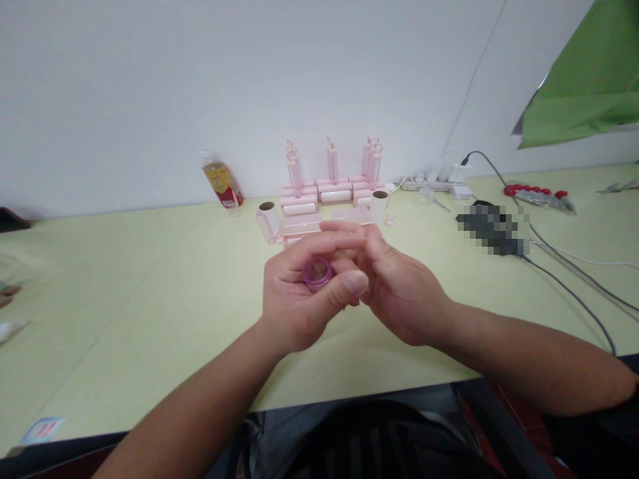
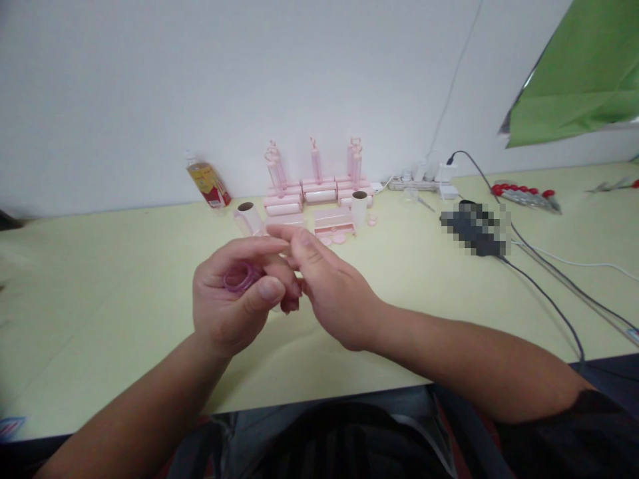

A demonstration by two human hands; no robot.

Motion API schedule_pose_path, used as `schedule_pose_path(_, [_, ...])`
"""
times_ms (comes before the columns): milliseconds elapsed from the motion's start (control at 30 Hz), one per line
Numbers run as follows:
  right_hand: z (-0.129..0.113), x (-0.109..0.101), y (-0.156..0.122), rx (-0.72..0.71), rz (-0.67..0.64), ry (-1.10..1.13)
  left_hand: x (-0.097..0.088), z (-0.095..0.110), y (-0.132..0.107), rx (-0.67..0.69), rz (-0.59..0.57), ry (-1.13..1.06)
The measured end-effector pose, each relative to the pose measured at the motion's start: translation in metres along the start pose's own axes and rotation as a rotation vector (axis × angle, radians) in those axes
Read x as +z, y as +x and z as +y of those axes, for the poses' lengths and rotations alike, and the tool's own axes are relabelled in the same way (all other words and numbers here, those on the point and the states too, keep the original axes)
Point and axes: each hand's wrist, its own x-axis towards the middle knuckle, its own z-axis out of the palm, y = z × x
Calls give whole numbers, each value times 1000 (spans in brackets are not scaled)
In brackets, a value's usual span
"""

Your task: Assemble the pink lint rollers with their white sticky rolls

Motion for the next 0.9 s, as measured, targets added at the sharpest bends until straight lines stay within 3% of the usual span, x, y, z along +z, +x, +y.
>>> schedule_pose_path(100, [-19, 1, 9, -160, 89, 110, 12, 13, 14, 25, 92, 146])
schedule_pose_path(200, [-42, 4, 15, -363, 147, 43, 31, 37, 31, 60, 58, 302])
schedule_pose_path(300, [-63, 10, 15, -452, 118, 9, 50, 61, 44, 138, 53, 403])
schedule_pose_path(567, [-98, 25, -4, -574, 30, 1, 79, 103, 44, 388, 89, 552])
schedule_pose_path(900, [-120, 35, -23, -591, 41, -15, 92, 128, 37, 433, 85, 612])
